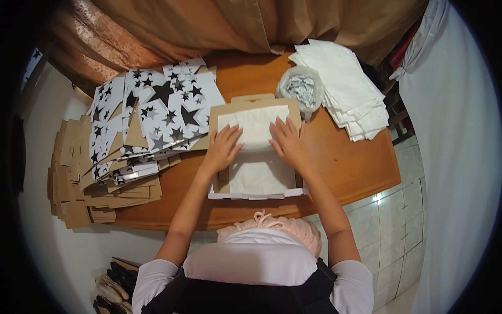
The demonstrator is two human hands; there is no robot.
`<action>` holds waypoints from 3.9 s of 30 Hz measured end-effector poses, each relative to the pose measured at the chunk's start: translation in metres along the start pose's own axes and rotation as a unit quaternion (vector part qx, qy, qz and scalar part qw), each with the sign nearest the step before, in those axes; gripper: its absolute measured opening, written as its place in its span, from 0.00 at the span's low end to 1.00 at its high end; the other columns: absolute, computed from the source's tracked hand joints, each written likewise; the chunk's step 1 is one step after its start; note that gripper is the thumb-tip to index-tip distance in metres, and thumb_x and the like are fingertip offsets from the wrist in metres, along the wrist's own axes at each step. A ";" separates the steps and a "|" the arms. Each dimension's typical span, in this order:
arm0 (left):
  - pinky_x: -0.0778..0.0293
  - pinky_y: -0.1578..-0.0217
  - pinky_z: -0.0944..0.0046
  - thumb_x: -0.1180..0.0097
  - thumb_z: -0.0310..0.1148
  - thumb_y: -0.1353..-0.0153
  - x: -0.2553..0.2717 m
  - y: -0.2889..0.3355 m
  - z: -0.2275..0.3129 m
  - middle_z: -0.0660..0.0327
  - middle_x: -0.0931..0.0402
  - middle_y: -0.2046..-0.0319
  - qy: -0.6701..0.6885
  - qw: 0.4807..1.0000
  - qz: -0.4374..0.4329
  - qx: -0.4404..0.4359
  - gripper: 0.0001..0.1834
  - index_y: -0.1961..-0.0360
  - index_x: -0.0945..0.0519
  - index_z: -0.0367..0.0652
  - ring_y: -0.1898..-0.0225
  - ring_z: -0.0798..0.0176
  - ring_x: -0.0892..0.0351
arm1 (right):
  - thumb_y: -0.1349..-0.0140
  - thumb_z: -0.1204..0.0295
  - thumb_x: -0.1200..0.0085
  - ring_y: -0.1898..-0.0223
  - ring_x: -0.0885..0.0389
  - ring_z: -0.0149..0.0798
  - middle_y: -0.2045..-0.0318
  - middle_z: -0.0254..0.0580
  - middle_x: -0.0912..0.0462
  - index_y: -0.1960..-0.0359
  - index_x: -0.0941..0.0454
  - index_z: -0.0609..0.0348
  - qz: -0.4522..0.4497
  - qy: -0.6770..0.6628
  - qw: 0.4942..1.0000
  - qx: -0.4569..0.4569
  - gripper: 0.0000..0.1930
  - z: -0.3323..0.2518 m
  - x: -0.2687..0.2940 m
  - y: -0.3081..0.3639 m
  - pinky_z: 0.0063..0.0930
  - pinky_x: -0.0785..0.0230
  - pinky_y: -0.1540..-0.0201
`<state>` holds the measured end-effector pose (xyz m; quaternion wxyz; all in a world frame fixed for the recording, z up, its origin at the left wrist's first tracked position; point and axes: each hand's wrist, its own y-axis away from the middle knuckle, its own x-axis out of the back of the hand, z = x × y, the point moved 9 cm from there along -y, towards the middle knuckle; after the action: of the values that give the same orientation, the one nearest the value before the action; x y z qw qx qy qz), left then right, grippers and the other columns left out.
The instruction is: The person assembles shoe boxes from flat cardboard stock by hand, then places the assembled boxes onto a shelf.
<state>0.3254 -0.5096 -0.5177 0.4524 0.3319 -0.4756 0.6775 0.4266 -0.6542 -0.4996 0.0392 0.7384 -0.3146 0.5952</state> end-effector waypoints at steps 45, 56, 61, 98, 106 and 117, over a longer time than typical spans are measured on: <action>0.66 0.46 0.24 0.59 0.44 0.38 -0.049 -0.155 0.023 0.61 0.33 0.47 0.130 0.990 -0.058 0.008 0.19 0.50 0.27 0.51 0.39 0.52 0.43 | 0.45 0.73 0.44 0.69 0.24 0.27 0.75 0.36 0.21 0.69 0.24 0.63 0.266 -0.391 0.866 -0.161 0.07 0.124 0.051 -0.060 0.21 0.33 0.63; 0.33 0.52 0.64 0.53 0.35 0.38 0.031 0.018 -0.058 0.55 0.33 0.49 0.469 0.812 0.163 0.306 0.25 0.42 0.41 0.35 0.51 0.62 0.31 | 0.41 0.67 0.47 0.54 0.30 0.35 0.52 0.46 0.30 0.46 0.36 0.63 0.093 -0.489 0.830 -0.252 0.23 0.046 0.006 0.020 0.28 0.37 0.51; 0.29 0.56 0.65 0.52 0.37 0.38 0.015 0.047 -0.057 0.59 0.31 0.52 0.580 0.706 0.088 0.397 0.29 0.40 0.44 0.36 0.56 0.67 0.29 | 0.42 0.67 0.47 0.58 0.28 0.36 0.53 0.52 0.30 0.47 0.37 0.67 0.139 -0.421 0.854 -0.272 0.24 0.067 0.002 0.028 0.27 0.34 0.55; 0.51 0.44 0.59 0.48 0.25 0.60 0.047 0.053 -0.003 0.63 0.32 0.47 0.091 0.990 -0.021 0.103 0.10 0.81 0.16 0.52 0.46 0.53 0.41 | 0.58 0.82 0.56 0.36 0.51 0.57 0.41 0.35 0.35 0.75 0.16 0.45 -0.056 -0.142 0.988 -0.015 0.17 0.019 0.032 0.067 0.45 0.58 0.36; 0.53 0.41 0.51 0.55 0.37 0.40 0.028 0.088 -0.012 0.48 0.44 0.40 0.151 0.958 0.118 0.213 0.23 0.44 0.35 0.41 0.40 0.46 0.48 | 0.39 0.69 0.57 0.34 0.57 0.56 0.37 0.52 0.47 0.41 0.38 0.53 0.064 -0.301 0.941 -0.139 0.22 0.034 0.017 0.085 0.57 0.67 0.37; 0.52 0.39 0.60 0.61 0.44 0.35 -0.004 0.079 -0.066 0.46 0.52 0.37 0.407 0.839 0.133 0.334 0.33 0.37 0.51 0.33 0.37 0.51 0.48 | 0.35 0.60 0.61 0.34 0.55 0.50 0.36 0.55 0.51 0.37 0.50 0.59 0.023 -0.224 0.955 -0.194 0.28 0.046 -0.002 0.069 0.46 0.62 0.36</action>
<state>0.2528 -0.4594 -0.5701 0.3727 0.0908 -0.0323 0.9229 0.4308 -0.7283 -0.5364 0.0961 0.8235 -0.4416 0.3428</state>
